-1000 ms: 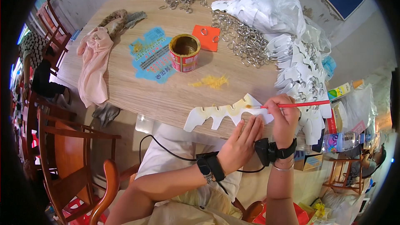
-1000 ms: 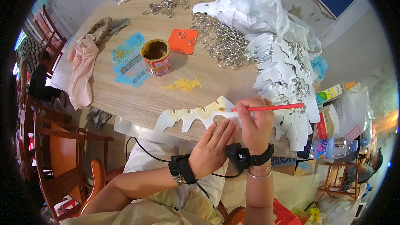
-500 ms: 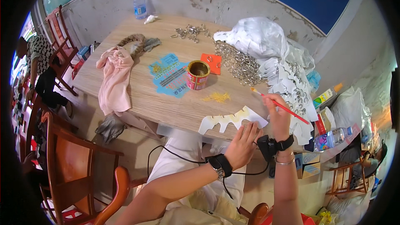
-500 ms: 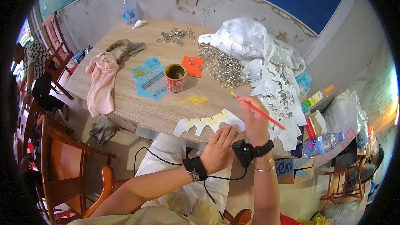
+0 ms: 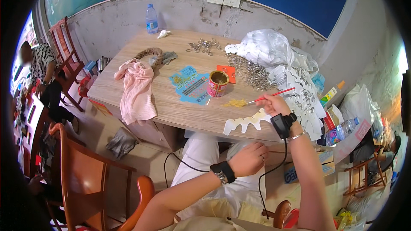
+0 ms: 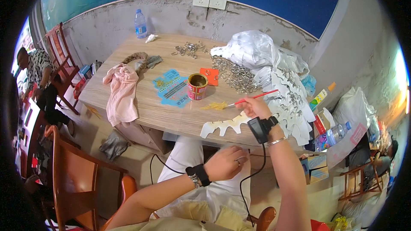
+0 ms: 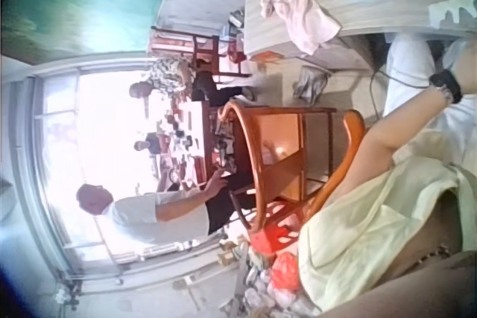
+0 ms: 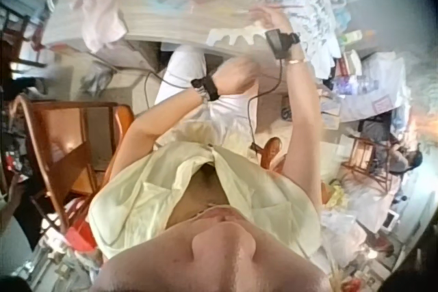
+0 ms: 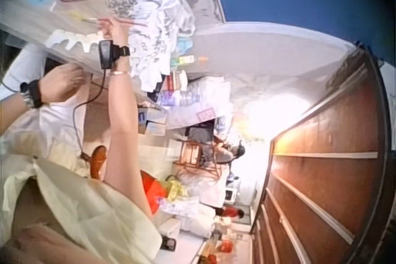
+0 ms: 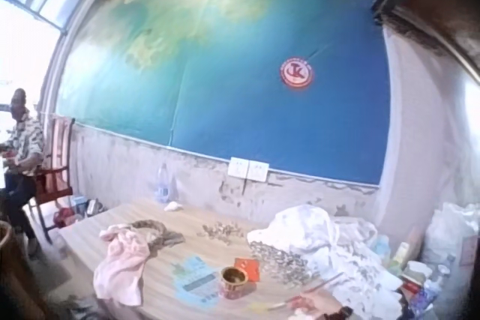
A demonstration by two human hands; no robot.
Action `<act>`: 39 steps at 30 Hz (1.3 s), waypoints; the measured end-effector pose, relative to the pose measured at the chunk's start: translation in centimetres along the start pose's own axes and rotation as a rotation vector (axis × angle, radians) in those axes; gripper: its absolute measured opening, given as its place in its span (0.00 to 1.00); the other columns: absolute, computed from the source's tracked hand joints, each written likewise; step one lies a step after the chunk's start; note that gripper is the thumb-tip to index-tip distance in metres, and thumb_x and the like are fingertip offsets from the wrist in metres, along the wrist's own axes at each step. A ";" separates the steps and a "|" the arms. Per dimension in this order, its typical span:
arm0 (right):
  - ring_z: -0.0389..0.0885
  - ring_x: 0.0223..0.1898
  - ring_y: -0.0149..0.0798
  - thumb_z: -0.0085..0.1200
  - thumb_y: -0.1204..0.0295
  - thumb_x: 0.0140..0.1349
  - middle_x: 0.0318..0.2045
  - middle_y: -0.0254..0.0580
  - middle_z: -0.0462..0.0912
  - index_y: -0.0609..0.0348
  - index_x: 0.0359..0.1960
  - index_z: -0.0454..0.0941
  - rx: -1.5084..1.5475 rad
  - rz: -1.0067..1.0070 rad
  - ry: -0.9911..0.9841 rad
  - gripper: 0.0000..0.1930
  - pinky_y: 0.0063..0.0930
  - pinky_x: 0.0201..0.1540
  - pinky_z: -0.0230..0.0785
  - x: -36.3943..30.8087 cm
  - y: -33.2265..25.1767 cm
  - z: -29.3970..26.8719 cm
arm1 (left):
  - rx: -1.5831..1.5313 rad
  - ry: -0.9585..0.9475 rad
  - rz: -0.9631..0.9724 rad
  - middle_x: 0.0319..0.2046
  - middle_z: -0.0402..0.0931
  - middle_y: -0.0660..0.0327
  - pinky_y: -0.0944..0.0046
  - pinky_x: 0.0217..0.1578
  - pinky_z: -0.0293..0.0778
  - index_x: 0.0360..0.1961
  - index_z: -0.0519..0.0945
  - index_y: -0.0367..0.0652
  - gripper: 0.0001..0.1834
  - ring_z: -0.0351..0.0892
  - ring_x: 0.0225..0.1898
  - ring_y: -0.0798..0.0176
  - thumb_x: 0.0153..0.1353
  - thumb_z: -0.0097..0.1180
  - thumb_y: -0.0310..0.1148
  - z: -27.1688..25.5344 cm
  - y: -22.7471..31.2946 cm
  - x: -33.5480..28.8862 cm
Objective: Applying glue and assembling shoe components.
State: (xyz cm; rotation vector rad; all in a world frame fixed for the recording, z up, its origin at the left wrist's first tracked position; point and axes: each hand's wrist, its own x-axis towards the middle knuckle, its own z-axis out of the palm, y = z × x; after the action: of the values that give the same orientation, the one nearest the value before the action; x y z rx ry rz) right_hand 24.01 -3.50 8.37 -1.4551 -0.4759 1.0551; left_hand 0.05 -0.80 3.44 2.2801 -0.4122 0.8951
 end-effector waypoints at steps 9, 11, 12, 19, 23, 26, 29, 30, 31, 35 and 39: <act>0.64 0.11 0.23 0.44 0.59 0.65 0.29 0.50 0.83 0.67 0.45 0.71 0.029 0.257 0.163 0.20 0.15 0.12 0.57 -2.9 -2.1 -1.3 | 0.114 0.150 -0.222 0.36 0.77 0.58 0.57 0.43 0.69 0.34 0.79 0.41 0.09 0.75 0.40 0.52 0.48 0.58 0.25 -7.5 -0.3 -2.9; 0.64 0.11 0.23 0.44 0.59 0.65 0.28 0.49 0.82 0.67 0.45 0.71 -0.029 0.229 0.219 0.20 0.15 0.12 0.56 -4.0 -2.7 -1.2 | 0.169 0.178 -0.290 0.37 0.76 0.57 0.57 0.43 0.68 0.37 0.79 0.40 0.12 0.73 0.40 0.52 0.48 0.59 0.26 -8.9 -0.5 -2.6; 0.64 0.11 0.23 0.46 0.61 0.64 0.27 0.47 0.82 0.66 0.42 0.73 -0.025 0.197 0.215 0.17 0.16 0.11 0.55 -4.4 -2.7 -2.0 | 0.204 0.187 -0.339 0.37 0.76 0.57 0.57 0.43 0.67 0.37 0.79 0.40 0.13 0.73 0.40 0.52 0.48 0.59 0.26 -9.3 -0.6 -2.5; 0.76 0.19 0.46 0.51 0.70 0.55 0.24 0.48 0.81 0.62 0.30 0.77 -1.137 -0.536 0.477 0.08 0.34 0.25 0.68 -6.7 0.7 -1.0 | 0.431 0.235 -0.530 0.36 0.72 0.58 0.56 0.40 0.65 0.37 0.77 0.42 0.14 0.70 0.38 0.52 0.48 0.62 0.31 -8.5 -3.1 -2.1; 0.78 0.31 0.52 0.57 0.71 0.50 0.26 0.49 0.80 0.60 0.29 0.78 -1.264 -0.390 0.503 0.07 0.40 0.34 0.69 -7.7 1.6 0.3 | 0.481 0.167 -0.571 0.35 0.72 0.58 0.56 0.40 0.63 0.34 0.77 0.41 0.13 0.68 0.38 0.52 0.48 0.64 0.34 -8.4 -3.3 -1.5; 0.77 0.28 0.42 0.60 0.72 0.48 0.24 0.43 0.78 0.62 0.30 0.78 -1.107 -0.345 0.462 0.09 0.34 0.32 0.69 -8.5 1.4 0.1 | 0.517 0.127 -0.546 0.35 0.72 0.58 0.57 0.38 0.67 0.31 0.77 0.41 0.11 0.72 0.35 0.53 0.48 0.64 0.31 -8.4 -3.6 -1.1; 0.76 0.25 0.32 0.60 0.73 0.49 0.22 0.37 0.77 0.62 0.31 0.77 -0.882 -0.349 0.372 0.09 0.27 0.30 0.67 -8.7 2.2 -1.0 | 0.187 0.151 -0.670 0.35 0.72 0.56 0.58 0.37 0.69 0.29 0.75 0.39 0.09 0.73 0.35 0.54 0.46 0.63 0.27 -8.0 -4.3 -1.1; 0.75 0.24 0.29 0.60 0.73 0.49 0.21 0.35 0.77 0.62 0.31 0.77 -0.807 -0.358 0.339 0.09 0.25 0.29 0.67 -8.8 2.5 -1.5 | 0.122 0.178 -0.684 0.34 0.73 0.56 0.60 0.35 0.70 0.29 0.75 0.39 0.09 0.74 0.33 0.55 0.47 0.62 0.26 -7.9 -4.2 -0.9; 0.74 0.24 0.27 0.60 0.73 0.50 0.21 0.34 0.77 0.63 0.30 0.77 -0.746 -0.352 0.348 0.08 0.24 0.28 0.67 -9.1 2.7 -1.7 | 0.057 0.206 -0.699 0.33 0.74 0.56 0.62 0.34 0.71 0.29 0.75 0.39 0.08 0.76 0.32 0.57 0.48 0.62 0.25 -8.0 -3.9 -0.6; 0.75 0.29 0.23 0.57 0.75 0.55 0.26 0.33 0.79 0.64 0.31 0.75 -0.514 -0.409 0.309 0.06 0.20 0.32 0.67 -11.1 2.8 -1.3 | -0.147 0.288 -0.843 0.27 0.76 0.57 0.67 0.32 0.72 0.29 0.74 0.37 0.07 0.78 0.28 0.64 0.52 0.61 0.24 -9.2 -4.2 -1.6; 0.74 0.34 0.22 0.56 0.77 0.57 0.31 0.32 0.79 0.64 0.35 0.73 -0.336 -0.384 0.309 0.06 0.17 0.37 0.66 -15.0 1.8 0.4 | -0.525 0.399 -0.912 0.27 0.78 0.64 0.73 0.34 0.70 0.28 0.74 0.37 0.06 0.75 0.29 0.73 0.54 0.60 0.22 -11.2 -3.3 -1.4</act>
State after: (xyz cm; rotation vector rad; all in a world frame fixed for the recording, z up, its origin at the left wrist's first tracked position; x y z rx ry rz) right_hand 15.57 -15.67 11.62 -1.7007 -0.6973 0.4476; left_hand -4.81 9.20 7.19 1.4847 0.4943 0.6189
